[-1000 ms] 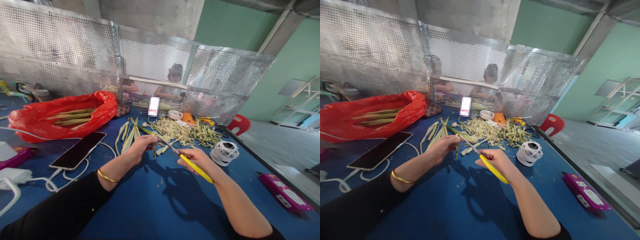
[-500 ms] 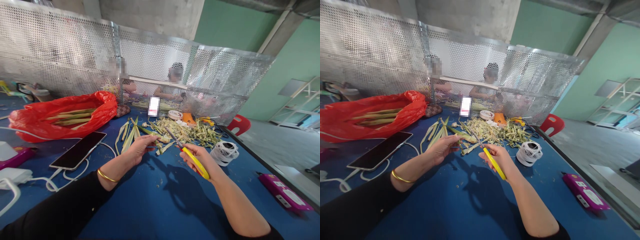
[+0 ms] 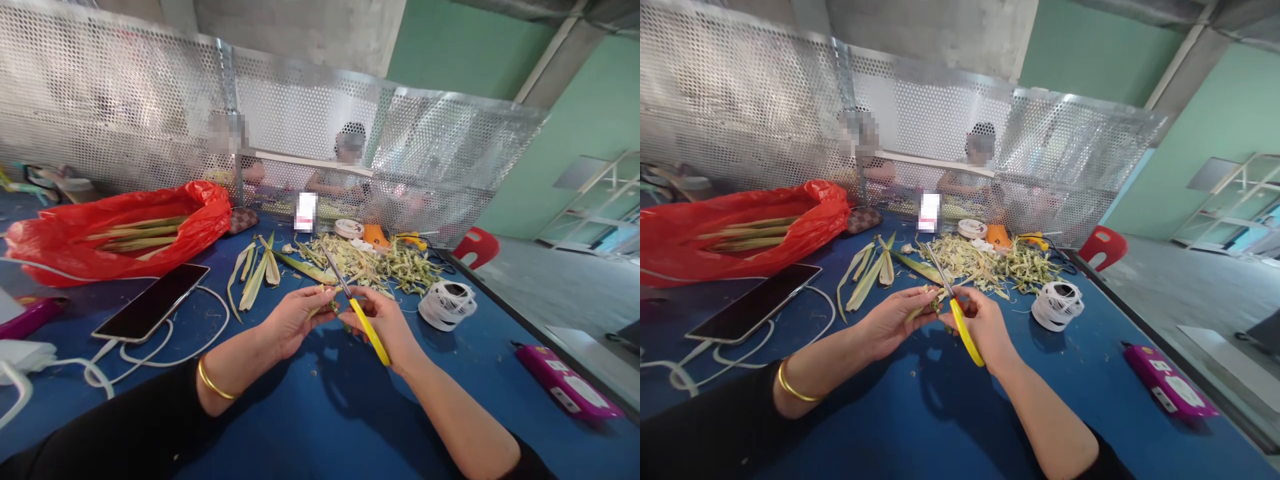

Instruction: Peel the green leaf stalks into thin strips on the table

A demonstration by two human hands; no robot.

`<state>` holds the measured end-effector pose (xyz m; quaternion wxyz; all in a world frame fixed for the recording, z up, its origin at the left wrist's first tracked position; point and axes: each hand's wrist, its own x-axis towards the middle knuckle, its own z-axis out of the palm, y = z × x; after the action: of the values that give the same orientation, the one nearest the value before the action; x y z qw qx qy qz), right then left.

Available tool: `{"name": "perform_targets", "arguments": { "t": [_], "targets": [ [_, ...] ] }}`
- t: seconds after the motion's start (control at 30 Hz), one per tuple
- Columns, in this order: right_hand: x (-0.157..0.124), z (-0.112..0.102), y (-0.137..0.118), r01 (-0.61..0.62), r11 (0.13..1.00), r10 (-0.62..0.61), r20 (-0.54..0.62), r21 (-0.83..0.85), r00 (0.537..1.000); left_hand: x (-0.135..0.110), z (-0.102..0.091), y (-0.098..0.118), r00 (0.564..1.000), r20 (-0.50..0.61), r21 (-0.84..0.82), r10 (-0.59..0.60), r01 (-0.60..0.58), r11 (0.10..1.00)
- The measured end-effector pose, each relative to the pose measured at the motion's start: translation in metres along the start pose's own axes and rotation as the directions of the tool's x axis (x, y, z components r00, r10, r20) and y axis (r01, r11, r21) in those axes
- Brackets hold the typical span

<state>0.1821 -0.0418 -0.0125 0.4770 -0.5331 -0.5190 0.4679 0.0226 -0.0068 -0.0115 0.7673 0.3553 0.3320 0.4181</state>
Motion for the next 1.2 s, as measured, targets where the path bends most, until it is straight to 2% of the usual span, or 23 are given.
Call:
{"name": "perform_targets", "arguments": {
  "t": [0.2,0.43,0.6,0.7,0.77,0.83,0.93,1.0,1.07,1.2],
  "targets": [
    [-0.001,0.004,0.0,-0.032,0.999,0.032,-0.041,0.007,0.999,0.001,0.001,-0.006,0.999,-0.048,-0.05,-0.02,0.018,0.999],
    [0.001,0.004,0.006,-0.028,1.0,0.028,-0.031,-0.01,0.999,0.001,0.002,-0.008,0.995,-0.085,-0.072,-0.047,0.041,0.997],
    [0.001,0.002,0.006,-0.072,0.997,0.072,0.007,0.0,0.997,0.0,0.001,-0.009,0.993,-0.12,-0.088,-0.017,0.006,0.996],
    [0.002,0.001,0.007,-0.087,0.996,0.087,-0.008,0.006,0.996,-0.002,0.003,-0.006,0.992,-0.124,-0.077,-0.01,0.0,0.997],
    [0.002,-0.001,0.005,-0.095,0.994,0.095,-0.005,0.046,0.995,-0.003,0.005,-0.003,0.995,-0.101,-0.069,-0.019,0.012,0.998],
    [0.003,-0.006,0.003,-0.097,0.986,0.089,0.06,0.135,0.994,-0.003,0.004,0.0,0.996,-0.085,-0.068,-0.009,0.003,0.998],
    [0.003,-0.015,0.001,-0.12,0.935,0.063,0.177,0.333,0.982,0.0,0.0,0.004,0.987,-0.067,0.006,0.147,-0.147,0.989],
    [0.003,-0.019,0.002,-0.155,0.886,0.062,0.22,0.437,0.973,0.0,-0.003,0.006,0.95,-0.022,0.127,0.31,-0.305,0.944],
    [0.003,-0.019,0.003,-0.192,0.851,0.061,0.27,0.489,0.961,-0.001,-0.005,0.009,0.907,0.064,0.233,0.417,-0.42,0.877],
    [0.002,-0.015,0.006,-0.249,0.842,0.07,0.362,0.478,0.93,-0.003,-0.005,0.015,0.84,0.303,0.32,0.45,-0.534,0.783]
  ]
}}
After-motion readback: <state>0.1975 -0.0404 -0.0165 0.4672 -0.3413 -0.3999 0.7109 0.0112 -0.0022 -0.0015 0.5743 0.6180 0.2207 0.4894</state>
